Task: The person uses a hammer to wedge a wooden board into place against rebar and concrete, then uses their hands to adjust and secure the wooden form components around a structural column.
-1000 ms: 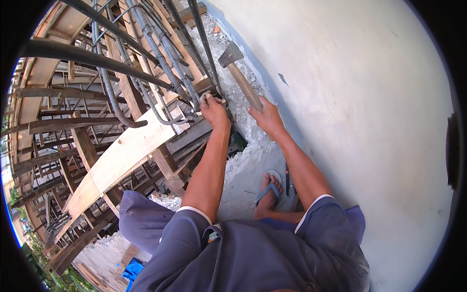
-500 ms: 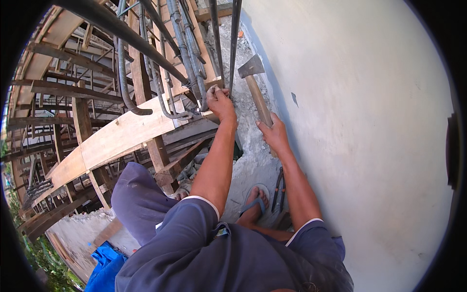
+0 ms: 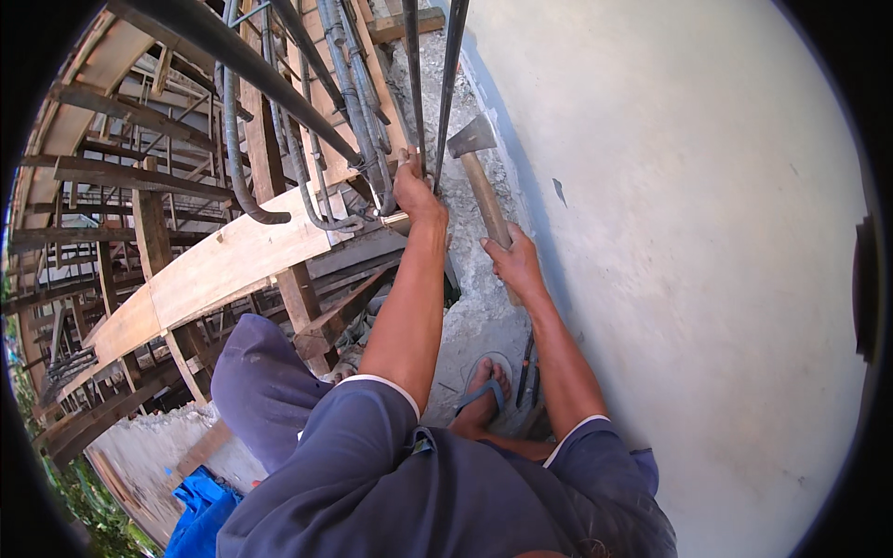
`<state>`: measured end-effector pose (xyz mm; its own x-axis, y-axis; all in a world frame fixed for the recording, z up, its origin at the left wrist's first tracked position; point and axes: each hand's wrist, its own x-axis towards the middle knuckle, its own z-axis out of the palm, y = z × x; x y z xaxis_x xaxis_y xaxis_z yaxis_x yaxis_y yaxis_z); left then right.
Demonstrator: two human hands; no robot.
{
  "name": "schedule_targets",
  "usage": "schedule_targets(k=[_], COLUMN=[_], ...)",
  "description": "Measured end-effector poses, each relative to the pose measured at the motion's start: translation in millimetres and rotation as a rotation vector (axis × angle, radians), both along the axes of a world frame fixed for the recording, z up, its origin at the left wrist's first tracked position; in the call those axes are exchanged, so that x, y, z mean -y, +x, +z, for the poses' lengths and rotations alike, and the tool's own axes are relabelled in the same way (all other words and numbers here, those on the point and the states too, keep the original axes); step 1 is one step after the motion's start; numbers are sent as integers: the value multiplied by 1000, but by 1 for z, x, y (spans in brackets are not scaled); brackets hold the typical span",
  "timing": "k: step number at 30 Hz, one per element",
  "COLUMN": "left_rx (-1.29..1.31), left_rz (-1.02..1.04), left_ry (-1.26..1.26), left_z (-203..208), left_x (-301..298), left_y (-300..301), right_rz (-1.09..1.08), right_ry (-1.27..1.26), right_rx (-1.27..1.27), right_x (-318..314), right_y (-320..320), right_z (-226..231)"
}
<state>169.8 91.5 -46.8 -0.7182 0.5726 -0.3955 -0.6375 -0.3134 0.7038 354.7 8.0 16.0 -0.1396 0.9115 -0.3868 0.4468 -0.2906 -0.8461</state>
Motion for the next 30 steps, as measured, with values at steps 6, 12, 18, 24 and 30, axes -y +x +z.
schedule_targets(k=[6,12,18,24,30], left_rx=[264,432,556,530,526], left_rz=[17,-10,14,49,-88], left_ry=[-10,57,-195,-154,-8], left_z=[16,7,4,15,8], left_x=[-1,-9,-14,-16,-20], left_y=[-2,-8,-21,-18,-23], right_rz=[27,-16,-25,-5,16], right_ry=[-17,-53,-67,-46,-18], right_rx=[-21,-73,-69,-52,-43], right_x=[1,5,3,0,-1], right_y=[-3,-2,-4,-5,-5], right_z=[-1,-8,-4,4,5])
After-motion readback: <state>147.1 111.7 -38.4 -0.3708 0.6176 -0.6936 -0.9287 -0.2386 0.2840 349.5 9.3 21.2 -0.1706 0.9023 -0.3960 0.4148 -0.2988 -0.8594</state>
